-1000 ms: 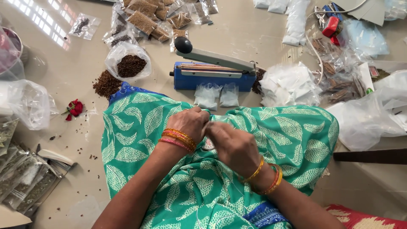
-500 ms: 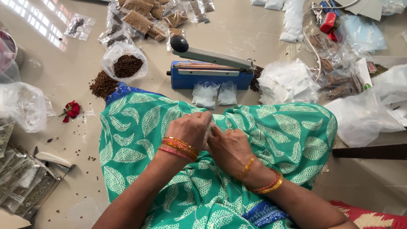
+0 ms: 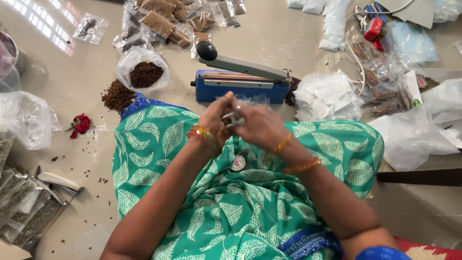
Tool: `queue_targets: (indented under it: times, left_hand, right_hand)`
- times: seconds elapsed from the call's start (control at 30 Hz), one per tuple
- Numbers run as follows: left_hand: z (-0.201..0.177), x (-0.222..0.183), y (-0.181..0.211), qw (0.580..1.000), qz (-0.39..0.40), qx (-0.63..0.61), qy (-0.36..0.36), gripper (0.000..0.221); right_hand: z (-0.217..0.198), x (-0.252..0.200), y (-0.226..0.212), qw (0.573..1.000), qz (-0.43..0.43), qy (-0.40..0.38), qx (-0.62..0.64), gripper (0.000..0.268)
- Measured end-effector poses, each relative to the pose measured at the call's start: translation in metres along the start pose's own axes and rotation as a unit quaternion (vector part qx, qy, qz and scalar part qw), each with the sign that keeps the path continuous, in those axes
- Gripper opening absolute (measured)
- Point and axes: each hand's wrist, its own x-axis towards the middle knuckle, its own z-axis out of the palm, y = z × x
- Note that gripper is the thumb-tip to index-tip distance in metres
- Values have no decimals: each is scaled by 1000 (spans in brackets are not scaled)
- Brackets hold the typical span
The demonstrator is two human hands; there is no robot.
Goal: The person fills small plastic bags with product by hand, then seals the bags using a heat sealer, placing the sealed bags on the floor.
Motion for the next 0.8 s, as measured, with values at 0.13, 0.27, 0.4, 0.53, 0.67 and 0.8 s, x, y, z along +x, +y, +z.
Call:
queue_targets:
  times: [0.13,0.27,0.4,0.53,0.67,0.8]
  left_hand:
    - [-27,40,1,988,-10,-152,2,27]
    - [-48,62,22,953,-101,-240,157,33]
    - [-63,69,13,948,-124,-250,151,40]
    - [-74,72,2,951,-110,-262,122,38]
    - [-72,72,9,942,-119,-294,111,44]
    - [-59,57,22,944,-100,-294,113,54]
  right_hand:
    - [-7,22,15,938,36,111,328,27]
    - [43,40,116,904,149,138,376,27]
    - [125,40,194,926,312,-17,209,24]
    - [146,39,196,947,305,-24,103,32]
    - [150,42,198,903,366,-48,218,23]
    - [152,37,201,899,362,-35,243,15]
